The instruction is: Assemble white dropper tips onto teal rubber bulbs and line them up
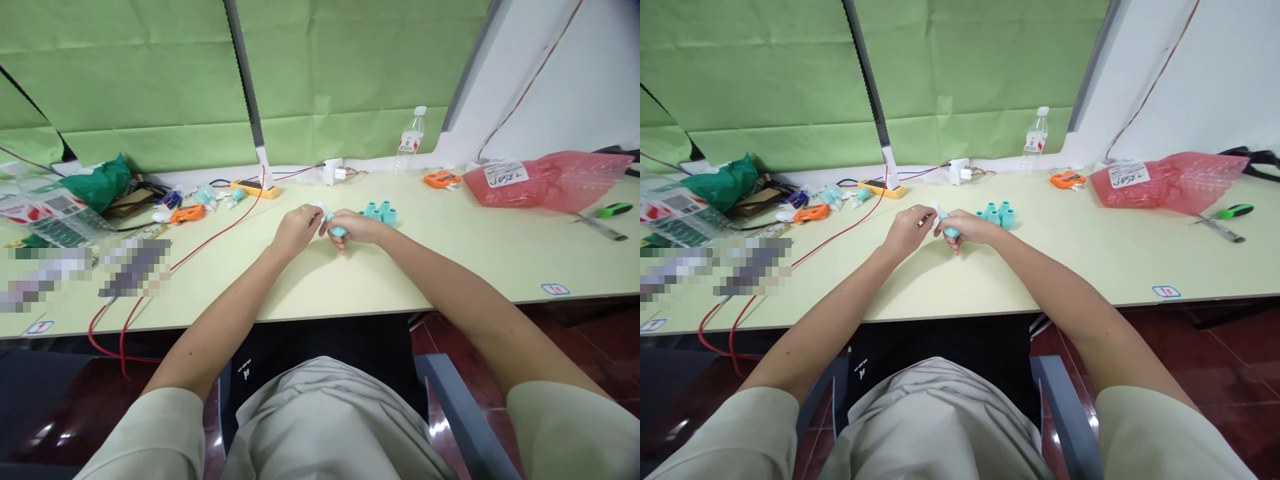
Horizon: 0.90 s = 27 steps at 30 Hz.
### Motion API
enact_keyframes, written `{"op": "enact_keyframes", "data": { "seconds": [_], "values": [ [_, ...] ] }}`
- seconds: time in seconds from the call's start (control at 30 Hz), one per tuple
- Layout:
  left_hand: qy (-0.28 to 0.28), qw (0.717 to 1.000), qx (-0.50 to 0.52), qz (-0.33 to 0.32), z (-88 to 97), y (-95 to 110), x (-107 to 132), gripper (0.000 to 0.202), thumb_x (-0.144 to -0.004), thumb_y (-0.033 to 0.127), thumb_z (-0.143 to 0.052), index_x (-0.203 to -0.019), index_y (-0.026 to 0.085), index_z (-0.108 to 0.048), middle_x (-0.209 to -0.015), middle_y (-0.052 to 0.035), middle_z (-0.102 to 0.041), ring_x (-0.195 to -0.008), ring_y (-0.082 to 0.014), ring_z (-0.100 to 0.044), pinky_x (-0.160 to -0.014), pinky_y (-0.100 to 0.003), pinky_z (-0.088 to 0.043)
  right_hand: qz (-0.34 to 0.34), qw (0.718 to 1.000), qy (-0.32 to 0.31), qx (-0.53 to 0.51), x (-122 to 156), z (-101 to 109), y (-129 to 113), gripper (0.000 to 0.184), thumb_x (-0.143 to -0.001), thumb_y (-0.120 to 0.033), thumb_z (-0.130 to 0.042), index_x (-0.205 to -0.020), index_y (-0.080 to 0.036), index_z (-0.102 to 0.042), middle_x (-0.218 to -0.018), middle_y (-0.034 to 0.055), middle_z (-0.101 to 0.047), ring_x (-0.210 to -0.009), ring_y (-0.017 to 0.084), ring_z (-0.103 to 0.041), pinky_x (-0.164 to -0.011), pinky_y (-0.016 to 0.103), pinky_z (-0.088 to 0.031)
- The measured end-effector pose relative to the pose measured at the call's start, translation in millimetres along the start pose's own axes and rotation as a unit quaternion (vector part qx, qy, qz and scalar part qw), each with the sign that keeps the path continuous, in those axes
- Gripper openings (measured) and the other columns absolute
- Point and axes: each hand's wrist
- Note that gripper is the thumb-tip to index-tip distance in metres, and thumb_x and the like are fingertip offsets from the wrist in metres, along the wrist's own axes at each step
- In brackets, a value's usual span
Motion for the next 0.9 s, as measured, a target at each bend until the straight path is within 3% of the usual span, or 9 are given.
{"op": "enact_keyframes", "data": {
  "seconds": [0.2, 0.5, 0.9],
  "values": [
    [-0.047, 0.996, -0.066, 0.022, 2.0, 2.8, -1.4, 0.018, -0.097, 0.019, -0.052, -0.093, 0.017, -0.069, -0.088, -0.0067, -0.073, -0.079, -0.0187, -0.067, -0.07, -0.03, -0.044, -0.035, 0.999, 0.0, 0.022, -2.3, 1.3, 3.1, 0.024, -0.083, -0.035, -0.071, -0.09, -0.015, -0.06, -0.05, 0.0003, -0.057, -0.046, 0.018, -0.055, -0.044, 0.031, -0.055],
    [-0.055, 0.98, -0.193, -0.017, -0.4, 2.4, -3.2, 0.021, -0.099, 0.021, -0.049, -0.1, 0.015, -0.069, -0.09, -0.0109, -0.075, -0.077, -0.0222, -0.07, -0.059, -0.031, -0.036, -0.03, 0.998, -0.036, -0.03, 0.3, 3.9, 1.4, 0.023, -0.087, -0.034, -0.067, -0.092, -0.014, -0.059, -0.05, -0.0015, -0.054, -0.046, 0.016, -0.053, -0.045, 0.029, -0.053],
    [-0.092, 0.977, -0.186, -0.05, 4.6, 0.5, -1.0, 0.023, -0.1, 0.021, -0.046, -0.102, 0.014, -0.068, -0.097, -0.0126, -0.075, -0.079, -0.0227, -0.071, -0.064, -0.032, -0.043, -0.046, 0.996, -0.063, -0.052, -1.2, 7.6, 5.6, 0.019, -0.087, -0.03, -0.064, -0.094, -0.014, -0.058, -0.049, -0.0025, -0.051, -0.045, 0.016, -0.05, -0.044, 0.03, -0.051]
  ]
}}
Point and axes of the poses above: each hand's wrist, its own x-axis away from the middle knuckle, its own z-axis out of the back of the hand, y = z × x
